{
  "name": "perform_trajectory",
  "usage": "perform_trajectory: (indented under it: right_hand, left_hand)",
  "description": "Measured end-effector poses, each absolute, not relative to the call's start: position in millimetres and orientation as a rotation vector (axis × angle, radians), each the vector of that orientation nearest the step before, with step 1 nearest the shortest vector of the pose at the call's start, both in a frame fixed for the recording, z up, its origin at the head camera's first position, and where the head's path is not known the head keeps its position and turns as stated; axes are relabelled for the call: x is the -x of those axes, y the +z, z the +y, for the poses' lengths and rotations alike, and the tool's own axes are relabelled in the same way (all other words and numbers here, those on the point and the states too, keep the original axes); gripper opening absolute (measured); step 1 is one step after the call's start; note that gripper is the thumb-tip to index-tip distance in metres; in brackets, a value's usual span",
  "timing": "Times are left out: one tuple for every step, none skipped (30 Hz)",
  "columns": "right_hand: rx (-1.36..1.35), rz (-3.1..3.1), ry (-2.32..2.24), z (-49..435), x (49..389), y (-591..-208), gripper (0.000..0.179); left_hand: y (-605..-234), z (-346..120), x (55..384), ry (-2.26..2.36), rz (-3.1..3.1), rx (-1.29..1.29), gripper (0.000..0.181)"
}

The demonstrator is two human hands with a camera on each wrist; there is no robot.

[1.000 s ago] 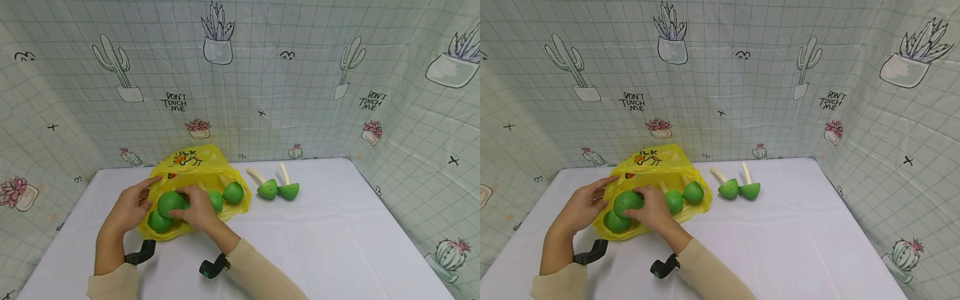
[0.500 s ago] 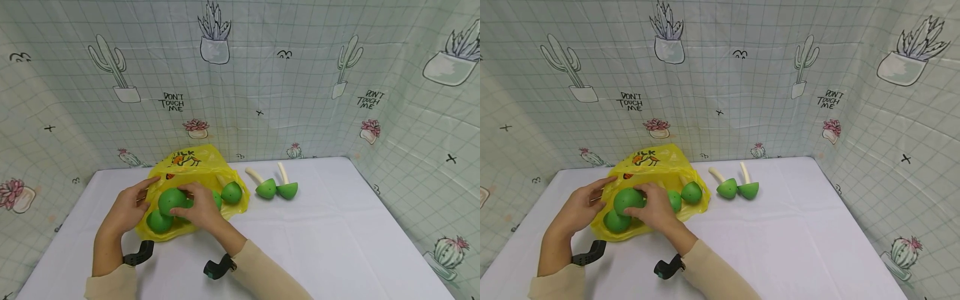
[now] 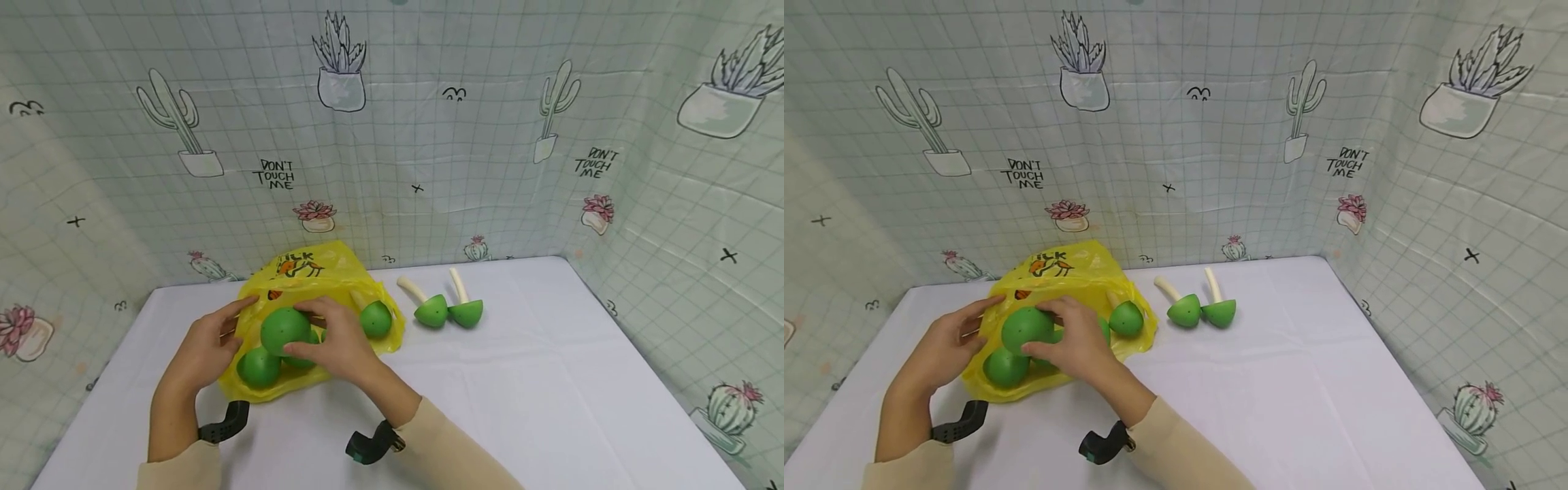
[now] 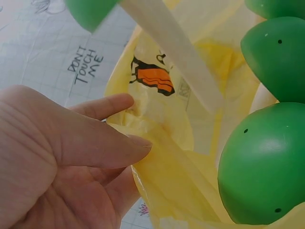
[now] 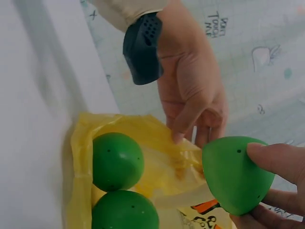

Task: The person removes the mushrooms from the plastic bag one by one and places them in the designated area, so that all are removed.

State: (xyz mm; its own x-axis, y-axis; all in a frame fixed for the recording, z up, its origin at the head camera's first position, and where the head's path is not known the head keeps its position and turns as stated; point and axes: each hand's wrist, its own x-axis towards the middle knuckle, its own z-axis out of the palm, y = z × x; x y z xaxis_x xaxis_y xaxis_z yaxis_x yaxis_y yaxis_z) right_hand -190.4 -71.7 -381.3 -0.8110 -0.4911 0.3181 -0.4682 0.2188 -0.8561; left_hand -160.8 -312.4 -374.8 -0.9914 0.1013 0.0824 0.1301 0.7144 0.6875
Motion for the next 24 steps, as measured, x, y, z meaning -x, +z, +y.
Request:
perform_trajectory:
  right_hand:
    - [0.957,2.433,-1.702,-69.8,189.7,-379.8,0.058]
    - [0.958,2.430,-1.705,-68.0,189.1,-378.5,0.058]
    - [0.962,2.427,-1.710,-66.2,188.8,-377.1,0.057]
    - [0.965,2.424,-1.715,-64.4,188.5,-376.0,0.057]
    - [0.966,2.420,-1.718,-62.6,188.1,-374.8,0.057]
    - [0.967,2.418,-1.723,-60.7,188.0,-373.9,0.057]
    - [0.967,2.411,-1.731,-58.6,187.7,-372.7,0.057]
    - [0.969,2.402,-1.742,-56.2,187.6,-371.6,0.057]
    - [0.971,2.393,-1.754,-53.6,187.6,-370.6,0.057]
    - [0.973,2.384,-1.766,-50.6,187.3,-369.7,0.057]
    - [0.977,2.378,-1.778,-47.4,187.2,-368.8,0.057]
    - [0.984,2.371,-1.792,-44.0,187.2,-367.7,0.057]
    - [0.990,2.366,-1.805,-40.2,186.8,-366.3,0.057]
    - [0.998,2.363,-1.818,-36.3,186.7,-365.1,0.057]
    - [1.005,2.360,-1.834,-32.3,186.7,-363.9,0.057]
    - [1.009,2.359,-1.849,-28.2,186.5,-362.7,0.057]
    - [1.012,2.360,-1.862,-24.1,186.5,-361.3,0.057]
    - [1.013,2.357,-1.878,-19.9,186.5,-360.0,0.057]
    - [1.014,2.356,-1.892,-15.9,186.7,-358.7,0.057]
    - [1.015,2.355,-1.906,-12.1,187.2,-357.5,0.056]
    - [1.015,2.353,-1.918,-8.4,187.9,-356.5,0.056]
    - [1.015,2.353,-1.927,-4.8,188.9,-355.8,0.056]
    - [1.014,2.351,-1.938,-1.4,189.9,-355.1,0.055]
    - [1.010,2.345,-1.950,2.0,191.1,-354.6,0.055]
  left_hand:
    - [-374.8,-312.0,160.7,-1.155,-2.875,0.191,0.068]
    - [-374.9,-311.7,160.7,-1.155,-2.877,0.189,0.068]
    - [-374.9,-311.4,160.6,-1.152,-2.879,0.183,0.068]
    - [-375.1,-311.2,160.8,-1.152,-2.882,0.178,0.068]
    - [-375.1,-311.0,160.8,-1.152,-2.883,0.177,0.068]
    - [-375.3,-311.0,161.1,-1.154,-2.883,0.176,0.068]
    - [-375.3,-310.9,161.1,-1.155,-2.883,0.173,0.068]
    - [-375.5,-311.0,161.4,-1.156,-2.883,0.172,0.068]
    - [-375.6,-311.0,161.6,-1.157,-2.884,0.171,0.068]
    - [-375.9,-310.9,161.6,-1.163,-2.884,0.171,0.068]
    - [-376.1,-310.8,161.5,-1.166,-2.883,0.171,0.069]
    - [-376.3,-310.6,161.5,-1.168,-2.885,0.168,0.069]
    - [-376.5,-310.3,161.4,-1.168,-2.885,0.167,0.069]
    - [-376.7,-310.1,161.6,-1.170,-2.886,0.167,0.069]
    - [-376.7,-309.7,161.6,-1.171,-2.887,0.166,0.069]
    - [-376.7,-309.2,161.7,-1.173,-2.888,0.165,0.069]
    - [-376.6,-308.9,161.9,-1.170,-2.890,0.166,0.069]
    - [-376.4,-308.5,162.0,-1.163,-2.892,0.165,0.069]
    - [-376.2,-308.1,162.0,-1.159,-2.894,0.162,0.069]
    - [-376.0,-307.9,162.2,-1.152,-2.897,0.161,0.068]
    - [-375.7,-307.7,162.2,-1.148,-2.899,0.158,0.068]
    - [-375.5,-307.4,162.0,-1.145,-2.902,0.153,0.068]
    - [-375.2,-307.2,161.8,-1.142,-2.905,0.148,0.068]
    - [-375.0,-307.1,161.5,-1.142,-2.907,0.144,0.068]
